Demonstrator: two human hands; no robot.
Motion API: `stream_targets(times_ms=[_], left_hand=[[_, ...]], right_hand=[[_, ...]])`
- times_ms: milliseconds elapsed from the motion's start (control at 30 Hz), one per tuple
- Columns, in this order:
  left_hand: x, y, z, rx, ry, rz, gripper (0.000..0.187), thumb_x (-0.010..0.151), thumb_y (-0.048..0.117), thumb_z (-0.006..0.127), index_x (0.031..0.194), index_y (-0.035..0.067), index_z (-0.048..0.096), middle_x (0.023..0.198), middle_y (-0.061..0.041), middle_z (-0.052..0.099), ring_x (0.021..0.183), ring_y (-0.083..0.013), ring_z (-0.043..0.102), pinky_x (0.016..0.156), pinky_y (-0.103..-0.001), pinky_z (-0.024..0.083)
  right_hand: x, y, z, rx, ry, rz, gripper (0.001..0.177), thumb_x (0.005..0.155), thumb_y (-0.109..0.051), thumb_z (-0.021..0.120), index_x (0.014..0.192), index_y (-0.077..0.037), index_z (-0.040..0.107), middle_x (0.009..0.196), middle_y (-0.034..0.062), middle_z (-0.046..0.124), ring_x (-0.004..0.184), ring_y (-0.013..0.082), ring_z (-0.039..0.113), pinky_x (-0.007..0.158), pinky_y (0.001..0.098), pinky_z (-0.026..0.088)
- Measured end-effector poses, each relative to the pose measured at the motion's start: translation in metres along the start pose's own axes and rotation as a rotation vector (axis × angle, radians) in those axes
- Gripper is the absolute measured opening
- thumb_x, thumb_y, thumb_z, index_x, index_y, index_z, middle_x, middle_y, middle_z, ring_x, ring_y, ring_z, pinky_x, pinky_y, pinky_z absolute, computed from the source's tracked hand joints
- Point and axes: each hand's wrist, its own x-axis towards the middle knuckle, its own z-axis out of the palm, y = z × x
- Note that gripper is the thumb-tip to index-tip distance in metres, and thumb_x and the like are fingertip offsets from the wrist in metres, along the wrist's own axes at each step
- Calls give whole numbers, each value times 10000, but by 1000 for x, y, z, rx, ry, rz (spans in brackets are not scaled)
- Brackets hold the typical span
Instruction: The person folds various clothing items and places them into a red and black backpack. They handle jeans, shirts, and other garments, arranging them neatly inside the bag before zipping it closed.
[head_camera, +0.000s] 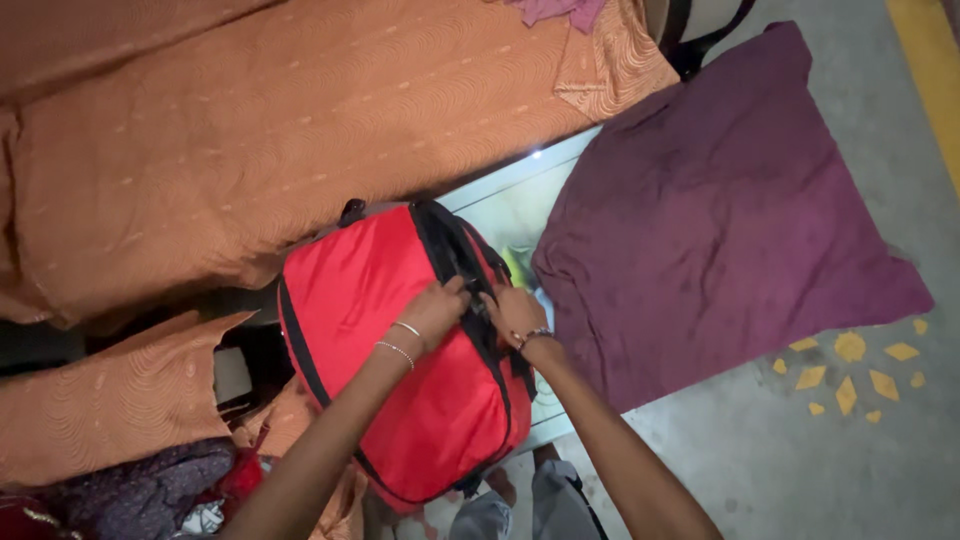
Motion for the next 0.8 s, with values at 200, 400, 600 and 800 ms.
stream_targets(times_ms=[200, 400, 600, 800], left_hand=[[5, -13, 24, -212, 78, 47, 105, 904, 97, 579, 976, 21, 589, 1025, -175, 571, 1029, -363, 578, 902, -437, 488], [24, -20, 28, -287, 125, 61, 96, 889, 57, 561, 971, 9, 572, 1032, -182, 571, 1038, -375, 573, 885, -439, 496], [18, -11, 17, -278, 176, 6, 117, 866, 33, 573, 978, 1, 556, 1067, -200, 544, 1034, -397, 574, 857, -456, 500], [-6, 17, 31, -289, 260, -15, 192, 853, -1, 575, 1038, 48, 590, 1095, -170, 540, 1041, -372, 567, 905, -454, 492]], right_hand=[[-3, 15, 26, 100, -132, -143, 460, 1045, -437, 458, 918, -50, 672, 816, 253, 702, 829, 454, 671, 757, 557, 508], [-7, 8, 31, 290, -115, -87, 400, 1019, -412, 478, 1002, -63, 672, 841, 266, 684, 840, 467, 655, 735, 551, 493], [-10, 29, 44, 586, -245, 26, 446, 1034, -483, 509, 1035, -56, 639, 729, 137, 595, 647, 289, 580, 614, 434, 475], [-14, 68, 72, 1438, -434, 297, 675, 1037, -671, 334, 1070, -55, 608, 823, 30, 604, 721, 142, 588, 702, 292, 509]])
